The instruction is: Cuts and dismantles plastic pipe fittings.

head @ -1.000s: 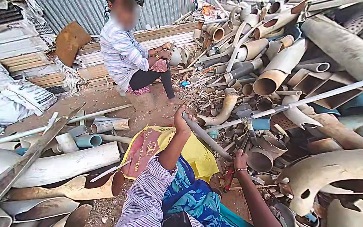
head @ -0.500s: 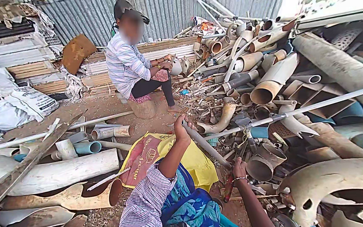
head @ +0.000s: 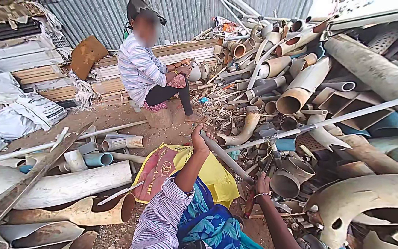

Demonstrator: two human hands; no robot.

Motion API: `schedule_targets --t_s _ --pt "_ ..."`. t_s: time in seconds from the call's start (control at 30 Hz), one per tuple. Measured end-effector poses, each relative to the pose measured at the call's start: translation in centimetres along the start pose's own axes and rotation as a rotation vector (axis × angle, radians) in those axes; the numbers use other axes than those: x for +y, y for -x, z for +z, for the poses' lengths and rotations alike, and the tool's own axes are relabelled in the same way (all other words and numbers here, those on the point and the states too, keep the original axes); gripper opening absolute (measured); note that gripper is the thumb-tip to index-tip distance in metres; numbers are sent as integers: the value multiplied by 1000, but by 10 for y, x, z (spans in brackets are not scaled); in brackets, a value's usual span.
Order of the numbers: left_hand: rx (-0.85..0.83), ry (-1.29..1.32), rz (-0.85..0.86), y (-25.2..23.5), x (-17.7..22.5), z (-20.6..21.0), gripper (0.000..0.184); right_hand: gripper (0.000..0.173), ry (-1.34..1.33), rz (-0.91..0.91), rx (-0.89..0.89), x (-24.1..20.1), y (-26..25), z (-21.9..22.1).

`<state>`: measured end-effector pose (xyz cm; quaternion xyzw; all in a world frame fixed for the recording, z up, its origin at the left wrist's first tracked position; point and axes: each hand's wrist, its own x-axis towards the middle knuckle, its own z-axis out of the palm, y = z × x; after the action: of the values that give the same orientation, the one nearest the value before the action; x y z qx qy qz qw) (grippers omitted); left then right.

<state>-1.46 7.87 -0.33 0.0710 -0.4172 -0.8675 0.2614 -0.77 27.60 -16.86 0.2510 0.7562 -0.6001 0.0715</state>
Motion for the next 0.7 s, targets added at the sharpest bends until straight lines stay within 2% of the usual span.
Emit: schedule_targets --t_s 0.7 --pt "22 15 -11 1 1 -2 46 58 17 -32 3 3 -2 2"
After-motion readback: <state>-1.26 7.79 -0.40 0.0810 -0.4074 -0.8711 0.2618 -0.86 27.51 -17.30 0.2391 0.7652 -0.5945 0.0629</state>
